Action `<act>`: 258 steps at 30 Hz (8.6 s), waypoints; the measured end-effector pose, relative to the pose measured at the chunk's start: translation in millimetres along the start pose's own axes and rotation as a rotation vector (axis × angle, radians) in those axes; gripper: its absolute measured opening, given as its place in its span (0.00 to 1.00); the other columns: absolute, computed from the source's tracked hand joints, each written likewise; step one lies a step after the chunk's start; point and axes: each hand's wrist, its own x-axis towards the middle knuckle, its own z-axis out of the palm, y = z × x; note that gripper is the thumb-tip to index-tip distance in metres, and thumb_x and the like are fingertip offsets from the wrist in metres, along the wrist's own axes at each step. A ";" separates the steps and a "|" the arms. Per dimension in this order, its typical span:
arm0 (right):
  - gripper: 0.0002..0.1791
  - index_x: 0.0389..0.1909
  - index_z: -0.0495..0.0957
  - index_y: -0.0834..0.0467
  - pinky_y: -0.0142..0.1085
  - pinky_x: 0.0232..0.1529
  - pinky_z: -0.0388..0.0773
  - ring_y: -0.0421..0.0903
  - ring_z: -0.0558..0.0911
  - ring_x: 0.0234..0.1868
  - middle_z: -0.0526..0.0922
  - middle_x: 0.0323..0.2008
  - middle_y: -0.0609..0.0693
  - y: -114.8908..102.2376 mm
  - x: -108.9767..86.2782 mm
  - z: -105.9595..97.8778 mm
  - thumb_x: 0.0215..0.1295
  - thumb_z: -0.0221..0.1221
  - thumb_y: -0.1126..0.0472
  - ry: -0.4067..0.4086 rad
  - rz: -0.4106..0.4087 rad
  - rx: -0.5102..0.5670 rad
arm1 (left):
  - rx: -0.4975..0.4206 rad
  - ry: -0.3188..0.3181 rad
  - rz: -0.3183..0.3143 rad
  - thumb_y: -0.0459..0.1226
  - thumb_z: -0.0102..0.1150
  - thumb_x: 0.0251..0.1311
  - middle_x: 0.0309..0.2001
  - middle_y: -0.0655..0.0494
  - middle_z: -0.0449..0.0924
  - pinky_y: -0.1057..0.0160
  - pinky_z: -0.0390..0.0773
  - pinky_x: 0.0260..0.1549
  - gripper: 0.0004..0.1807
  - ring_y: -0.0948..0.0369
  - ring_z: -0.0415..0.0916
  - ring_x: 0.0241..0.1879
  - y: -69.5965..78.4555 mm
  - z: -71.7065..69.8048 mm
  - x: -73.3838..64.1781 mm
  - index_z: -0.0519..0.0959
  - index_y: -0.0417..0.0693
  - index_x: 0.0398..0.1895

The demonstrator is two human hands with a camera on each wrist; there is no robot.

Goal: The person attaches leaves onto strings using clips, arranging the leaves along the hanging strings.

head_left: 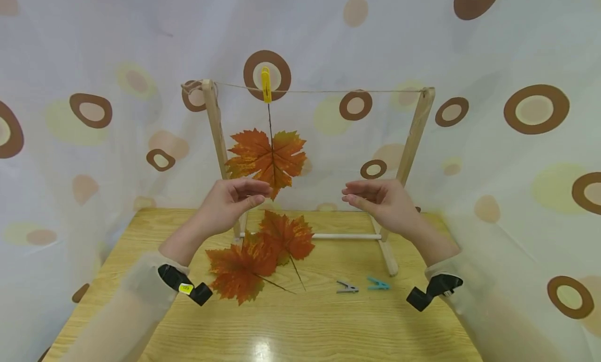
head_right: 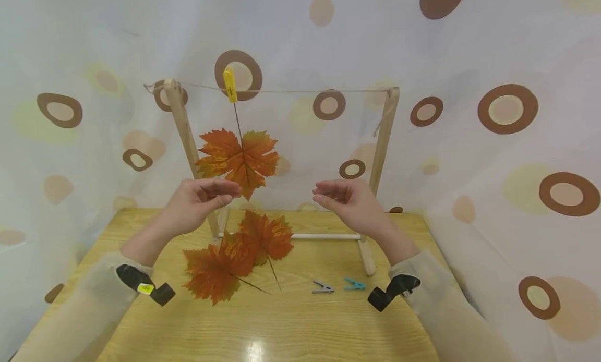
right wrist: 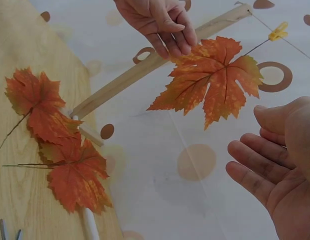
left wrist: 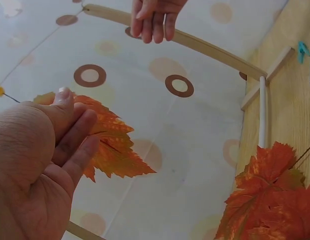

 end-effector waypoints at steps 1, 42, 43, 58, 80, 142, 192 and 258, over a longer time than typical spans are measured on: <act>0.17 0.61 0.81 0.72 0.38 0.53 0.85 0.43 0.89 0.51 0.86 0.53 0.67 2.7 -1.9 0.6 0.74 0.64 0.71 0.002 0.005 0.000 | -0.006 -0.004 0.000 0.30 0.64 0.74 0.55 0.45 0.87 0.61 0.84 0.53 0.14 0.56 0.86 0.53 -2.7 0.6 -1.1 0.85 0.38 0.59; 0.19 0.61 0.81 0.72 0.37 0.51 0.86 0.62 0.86 0.54 0.86 0.53 0.63 104.5 -73.1 46.1 0.73 0.66 0.67 -0.105 0.119 -0.008 | -0.088 -0.149 -0.162 0.30 0.66 0.71 0.54 0.46 0.87 0.54 0.85 0.53 0.18 0.38 0.82 0.57 -94.0 53.7 -47.3 0.83 0.36 0.62; 0.20 0.61 0.81 0.72 0.37 0.51 0.86 0.64 0.85 0.55 0.86 0.54 0.64 107.2 -74.6 47.1 0.73 0.66 0.67 -0.109 0.122 -0.005 | -0.091 -0.155 -0.161 0.30 0.66 0.71 0.54 0.46 0.87 0.55 0.85 0.53 0.18 0.38 0.81 0.58 -95.5 54.7 -48.1 0.82 0.35 0.62; 0.24 0.61 0.77 0.78 0.52 0.57 0.84 0.69 0.83 0.56 0.83 0.56 0.71 132.4 -96.6 60.0 0.72 0.68 0.65 -0.181 0.123 -0.061 | -0.122 -0.197 -0.195 0.28 0.67 0.70 0.57 0.33 0.83 0.52 0.87 0.49 0.19 0.37 0.81 0.57 -115.4 80.1 -59.6 0.82 0.31 0.62; 0.28 0.61 0.81 0.70 0.55 0.60 0.80 0.59 0.83 0.58 0.85 0.58 0.60 152.0 -110.1 69.6 0.66 0.75 0.59 -0.189 0.225 -0.182 | -0.003 -0.251 -0.194 0.30 0.72 0.66 0.54 0.52 0.88 0.62 0.83 0.54 0.18 0.53 0.84 0.57 -151.9 104.2 -74.4 0.86 0.39 0.58; 0.24 0.65 0.77 0.71 0.40 0.50 0.84 0.50 0.82 0.49 0.80 0.47 0.51 152.7 -110.7 83.8 0.70 0.65 0.74 -0.058 0.087 -0.256 | 0.399 -0.343 0.098 0.27 0.64 0.72 0.45 0.55 0.89 0.65 0.85 0.48 0.15 0.65 0.84 0.47 -141.4 107.5 -64.7 0.86 0.38 0.59; 0.17 0.57 0.82 0.71 0.38 0.46 0.88 0.50 0.90 0.46 0.86 0.47 0.69 103.2 -91.9 61.2 0.68 0.67 0.74 0.064 0.011 0.060 | 0.166 -0.063 -0.073 0.35 0.67 0.72 0.35 0.64 0.87 0.63 0.84 0.30 0.04 0.62 0.83 0.32 -60.0 86.8 -49.6 0.89 0.53 0.41; 0.13 0.56 0.84 0.71 0.36 0.53 0.85 0.50 0.91 0.47 0.89 0.47 0.66 -38.2 -3.8 -21.3 0.74 0.64 0.72 0.156 -0.134 0.074 | -0.118 0.140 0.086 0.32 0.69 0.70 0.34 0.49 0.90 0.58 0.89 0.42 0.05 0.54 0.88 0.36 54.4 89.5 67.5 0.89 0.36 0.43</act>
